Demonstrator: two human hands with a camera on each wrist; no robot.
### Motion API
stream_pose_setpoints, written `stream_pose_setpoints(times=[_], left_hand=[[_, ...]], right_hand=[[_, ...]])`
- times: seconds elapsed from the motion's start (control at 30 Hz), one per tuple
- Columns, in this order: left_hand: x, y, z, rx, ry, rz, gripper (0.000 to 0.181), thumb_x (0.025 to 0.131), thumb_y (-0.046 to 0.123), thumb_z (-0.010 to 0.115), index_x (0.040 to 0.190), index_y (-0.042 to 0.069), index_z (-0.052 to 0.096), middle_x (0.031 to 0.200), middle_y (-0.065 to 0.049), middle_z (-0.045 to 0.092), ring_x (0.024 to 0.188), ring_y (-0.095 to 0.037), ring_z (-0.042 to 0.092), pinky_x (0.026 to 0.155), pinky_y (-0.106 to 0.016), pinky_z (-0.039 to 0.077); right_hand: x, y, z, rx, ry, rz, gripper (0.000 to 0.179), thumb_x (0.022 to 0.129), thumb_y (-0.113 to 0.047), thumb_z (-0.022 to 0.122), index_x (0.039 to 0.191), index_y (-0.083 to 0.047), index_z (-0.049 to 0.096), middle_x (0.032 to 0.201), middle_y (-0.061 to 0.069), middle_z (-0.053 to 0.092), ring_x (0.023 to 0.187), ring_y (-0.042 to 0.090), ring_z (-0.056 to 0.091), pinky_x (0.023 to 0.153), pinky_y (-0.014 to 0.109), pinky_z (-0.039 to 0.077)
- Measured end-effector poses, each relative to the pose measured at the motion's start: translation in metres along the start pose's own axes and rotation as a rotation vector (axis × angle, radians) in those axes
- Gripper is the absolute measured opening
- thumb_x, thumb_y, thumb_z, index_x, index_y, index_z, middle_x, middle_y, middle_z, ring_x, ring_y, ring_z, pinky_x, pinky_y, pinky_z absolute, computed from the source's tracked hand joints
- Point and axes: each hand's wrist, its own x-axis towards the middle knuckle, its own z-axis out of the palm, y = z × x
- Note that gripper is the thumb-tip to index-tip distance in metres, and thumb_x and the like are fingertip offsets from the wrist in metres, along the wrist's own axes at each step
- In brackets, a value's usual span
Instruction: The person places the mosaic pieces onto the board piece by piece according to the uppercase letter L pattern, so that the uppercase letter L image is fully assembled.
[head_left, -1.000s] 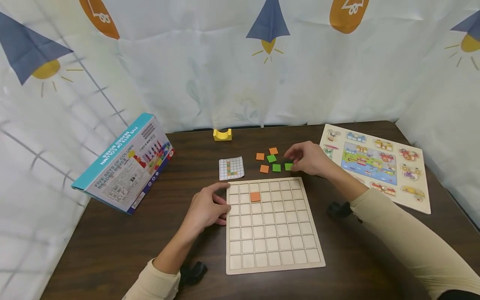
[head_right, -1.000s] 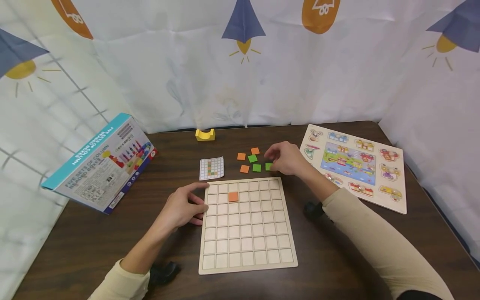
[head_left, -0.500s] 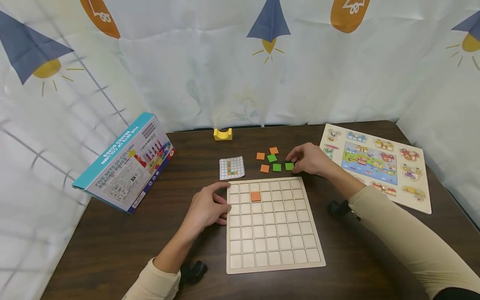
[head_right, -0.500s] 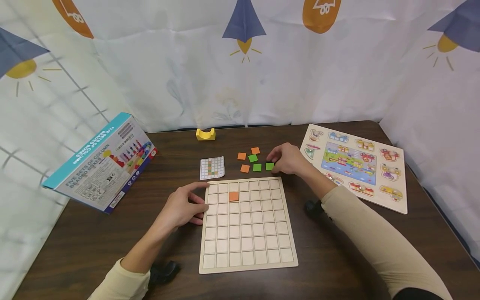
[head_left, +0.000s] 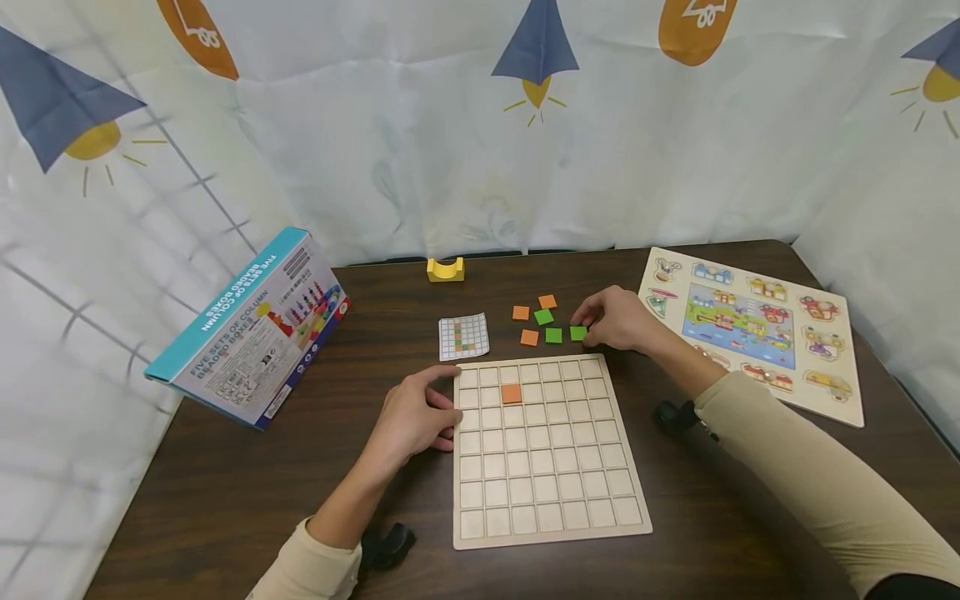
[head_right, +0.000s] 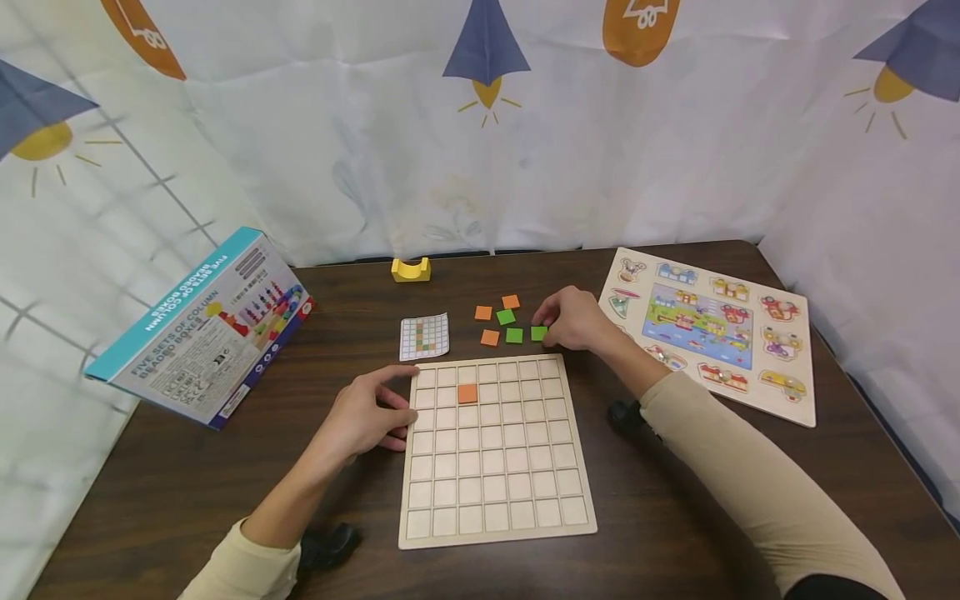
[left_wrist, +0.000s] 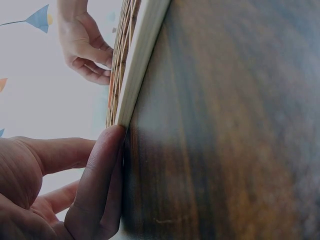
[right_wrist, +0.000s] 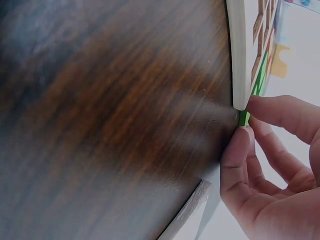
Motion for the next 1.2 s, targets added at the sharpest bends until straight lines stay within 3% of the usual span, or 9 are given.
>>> stream_pose_setpoints(times=[0.67, 1.2], left_hand=[[0.000, -0.001, 0.001, 0.021, -0.005, -0.001, 0.064, 0.086, -0.002, 0.078, 0.145, 0.018, 0.061, 0.096, -0.015, 0.064, 0.056, -0.018, 0.071, 0.051, -0.036, 0.064], [0.002, -0.001, 0.000, -0.005, -0.004, 0.013, 0.063, 0.086, -0.003, 0.078, 0.144, 0.018, 0.062, 0.096, -0.015, 0.065, 0.058, -0.019, 0.071, 0.051, -0.037, 0.064]], right_hand=[[-0.005, -0.003, -0.001, -0.023, 0.014, -0.010, 0.027, 0.083, -0.001, 0.074, 0.109, -0.007, 0.080, 0.102, 0.011, 0.076, 0.096, 0.027, 0.063, 0.079, 0.033, 0.050], [-0.011, -0.008, -0.003, 0.080, 0.025, 0.002, 0.026, 0.085, 0.001, 0.073, 0.109, -0.007, 0.079, 0.096, 0.010, 0.072, 0.087, 0.025, 0.059, 0.071, 0.030, 0.051]])
